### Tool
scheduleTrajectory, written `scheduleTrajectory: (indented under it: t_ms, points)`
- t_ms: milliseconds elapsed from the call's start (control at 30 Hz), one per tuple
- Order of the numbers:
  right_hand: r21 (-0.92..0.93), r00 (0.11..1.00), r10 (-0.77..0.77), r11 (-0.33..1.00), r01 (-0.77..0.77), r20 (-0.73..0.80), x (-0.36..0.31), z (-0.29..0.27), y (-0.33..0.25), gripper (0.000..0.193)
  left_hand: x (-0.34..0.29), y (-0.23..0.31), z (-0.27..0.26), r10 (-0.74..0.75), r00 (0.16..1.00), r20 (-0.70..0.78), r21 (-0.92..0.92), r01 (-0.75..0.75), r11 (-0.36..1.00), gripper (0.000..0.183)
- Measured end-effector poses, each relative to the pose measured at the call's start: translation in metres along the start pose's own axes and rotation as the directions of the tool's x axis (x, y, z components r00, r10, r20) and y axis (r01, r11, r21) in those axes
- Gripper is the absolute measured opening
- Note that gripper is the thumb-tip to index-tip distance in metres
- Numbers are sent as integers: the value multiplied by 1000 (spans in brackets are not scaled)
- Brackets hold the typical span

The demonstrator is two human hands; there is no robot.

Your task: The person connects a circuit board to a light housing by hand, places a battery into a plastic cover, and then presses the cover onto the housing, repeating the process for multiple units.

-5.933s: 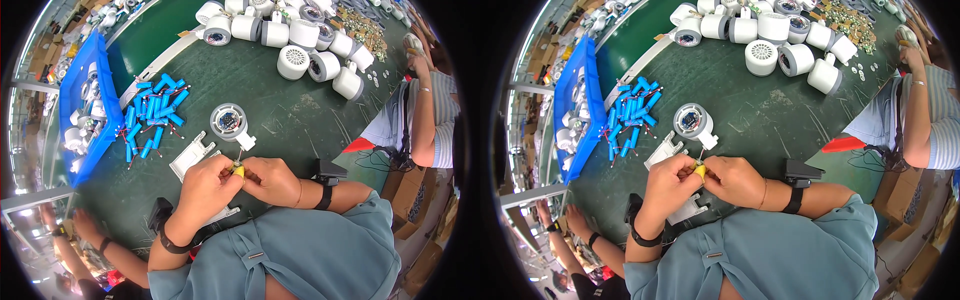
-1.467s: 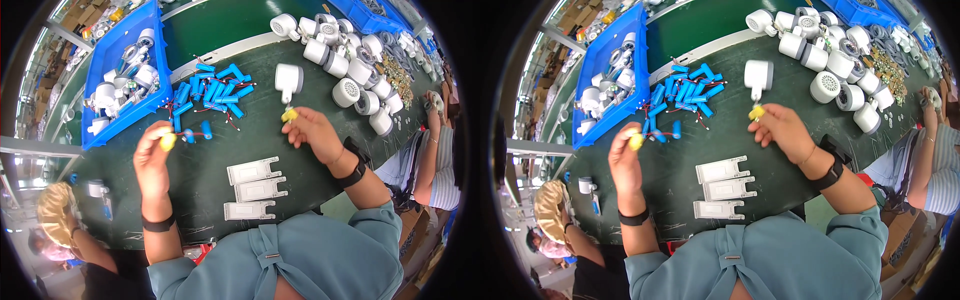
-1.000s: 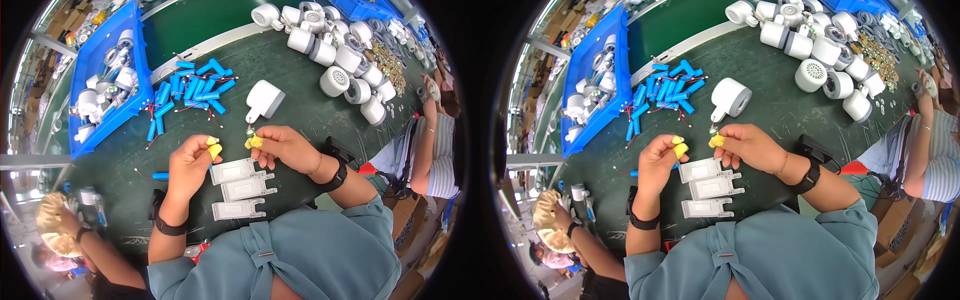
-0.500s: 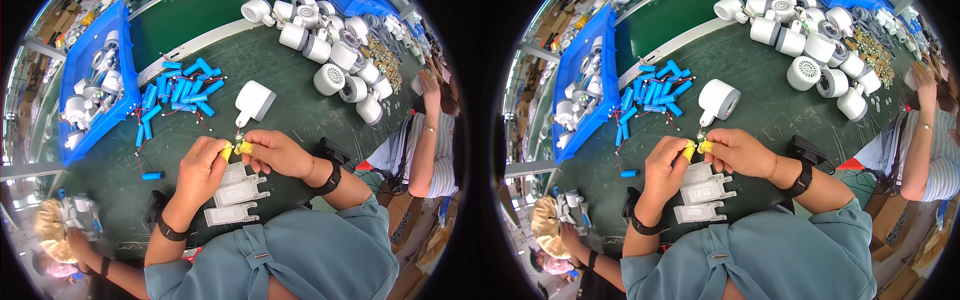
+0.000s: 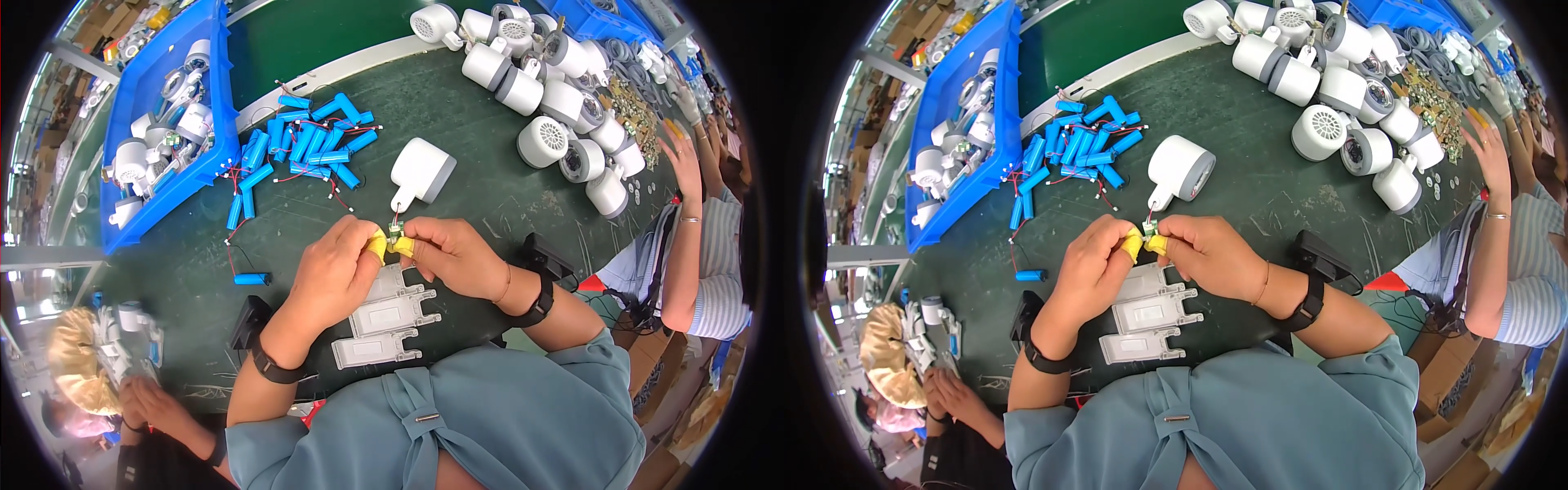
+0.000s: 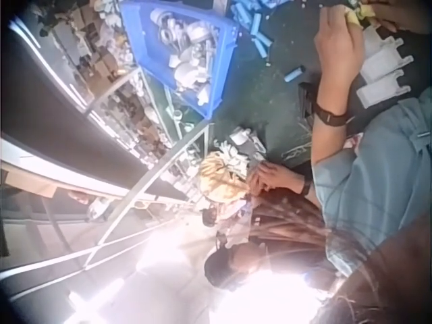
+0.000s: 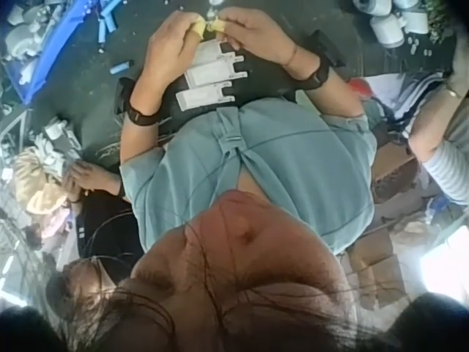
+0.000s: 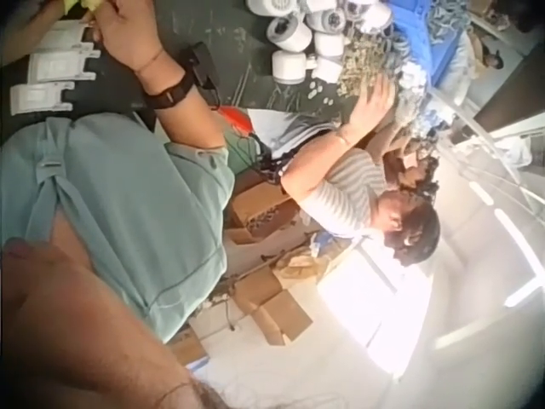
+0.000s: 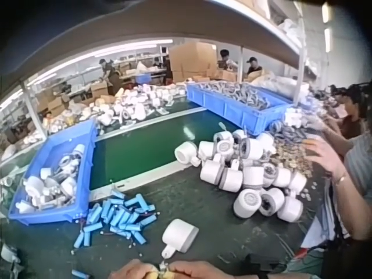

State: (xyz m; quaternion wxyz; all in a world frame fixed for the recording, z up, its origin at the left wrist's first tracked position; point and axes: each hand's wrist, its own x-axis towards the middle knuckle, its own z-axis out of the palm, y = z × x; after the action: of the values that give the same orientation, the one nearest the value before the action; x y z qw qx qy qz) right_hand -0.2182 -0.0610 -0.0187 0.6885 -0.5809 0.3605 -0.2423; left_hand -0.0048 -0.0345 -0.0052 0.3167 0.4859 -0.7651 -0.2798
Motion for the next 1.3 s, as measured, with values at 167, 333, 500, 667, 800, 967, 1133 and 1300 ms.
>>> scheduleTrajectory:
  t_ms: [167,333,500,667,800,967,1133,1300]
  points:
    - [-130,998,-54,990,48,-37,0,2,-1,14,2,2,-3,3,1000,22,8,-3,1000,19]
    - [-170,994,-78,983,63,-79,0,5,-1,14,3,12,-2,-44,999,7,79,43,996,19]
    - [-194,996,-64,980,49,-69,0,3,-4,15,3,5,-2,-21,1000,14,39,21,999,19]
    - [-91,999,-32,995,28,-41,1,2,-4,14,9,-4,-8,-22,996,83,-86,29,996,16]
    - [-120,997,-59,991,53,-44,1,4,-3,13,11,-7,-10,-64,988,141,-166,87,982,13]
    - [-383,949,-258,907,174,-182,1,10,6,9,9,4,3,-119,990,72,-130,128,983,13]
    - [-525,886,-392,823,217,-247,2,16,11,8,3,17,12,-149,987,-61,-129,140,982,20]
    - [-564,877,-405,801,203,-259,3,19,12,7,4,19,14,-87,993,-79,-95,79,992,22]
